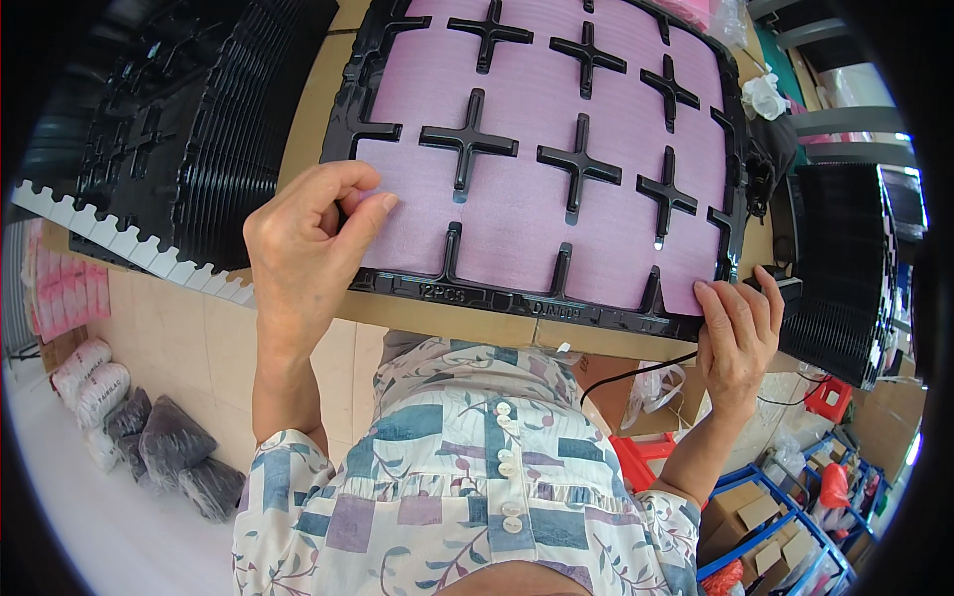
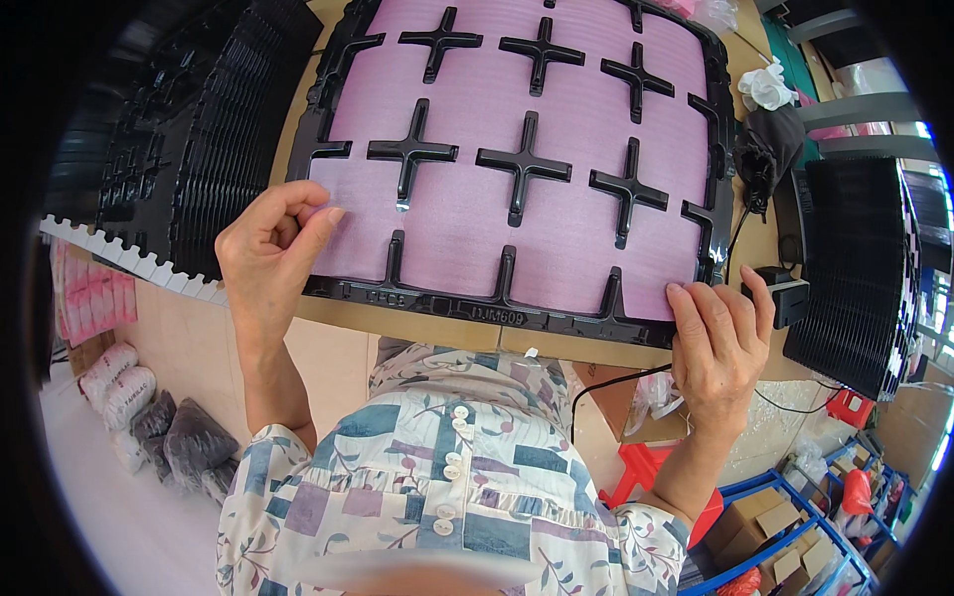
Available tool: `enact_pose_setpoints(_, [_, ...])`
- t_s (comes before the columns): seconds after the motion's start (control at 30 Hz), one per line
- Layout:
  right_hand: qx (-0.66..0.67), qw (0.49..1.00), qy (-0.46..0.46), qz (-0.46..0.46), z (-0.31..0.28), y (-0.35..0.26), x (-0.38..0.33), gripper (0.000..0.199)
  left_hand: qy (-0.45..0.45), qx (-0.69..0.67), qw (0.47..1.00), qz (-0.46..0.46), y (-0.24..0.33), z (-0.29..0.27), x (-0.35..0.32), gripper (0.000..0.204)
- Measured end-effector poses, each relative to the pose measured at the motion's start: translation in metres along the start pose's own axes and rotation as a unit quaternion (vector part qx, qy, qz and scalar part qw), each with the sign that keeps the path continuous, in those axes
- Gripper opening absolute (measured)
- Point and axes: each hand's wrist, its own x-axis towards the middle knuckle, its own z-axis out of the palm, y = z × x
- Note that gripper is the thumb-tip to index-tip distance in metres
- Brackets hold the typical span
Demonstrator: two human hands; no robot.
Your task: The person assembles a black plastic tray by hand, inserting pink foam dividers into it and attaching white plastic strips to the tray's edges.
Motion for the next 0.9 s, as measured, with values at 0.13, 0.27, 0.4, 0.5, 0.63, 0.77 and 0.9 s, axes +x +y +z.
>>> enact_pose_setpoints(0.13, [-0.012,1.000,0.011,0.002,0.002,0.001,-0.003,0.031,0.008,-0.046,0.999,-0.026,-0.003,0.001,-0.001,0.018])
enact_pose_setpoints(0.27, [-0.016,1.000,0.020,0.012,0.003,0.000,-0.003,0.030,0.025,-0.124,0.988,-0.087,-0.006,0.002,-0.003,0.016])
enact_pose_setpoints(0.4, [-0.018,0.999,0.032,0.010,0.005,0.000,-0.004,0.028,0.034,-0.124,0.989,-0.079,-0.007,0.003,-0.003,0.016])
enact_pose_setpoints(0.5, [-0.020,0.999,0.037,0.011,0.006,-0.001,-0.005,0.027,0.018,-0.084,0.994,-0.062,-0.004,0.001,-0.003,0.016])
enact_pose_setpoints(0.63, [-0.032,0.998,0.055,0.015,0.007,-0.002,-0.007,0.026,-0.001,-0.064,0.996,-0.058,-0.003,0.001,-0.001,0.016])
enact_pose_setpoints(0.77, [-0.031,0.997,0.058,0.049,0.001,-0.005,-0.010,0.029,-0.011,-0.082,0.995,-0.051,-0.001,0.003,0.001,0.022])
enact_pose_setpoints(0.9, [0.103,0.990,0.068,0.072,0.008,-0.002,-0.001,0.037,-0.043,-0.046,0.996,-0.064,0.000,-0.008,-0.003,0.039])
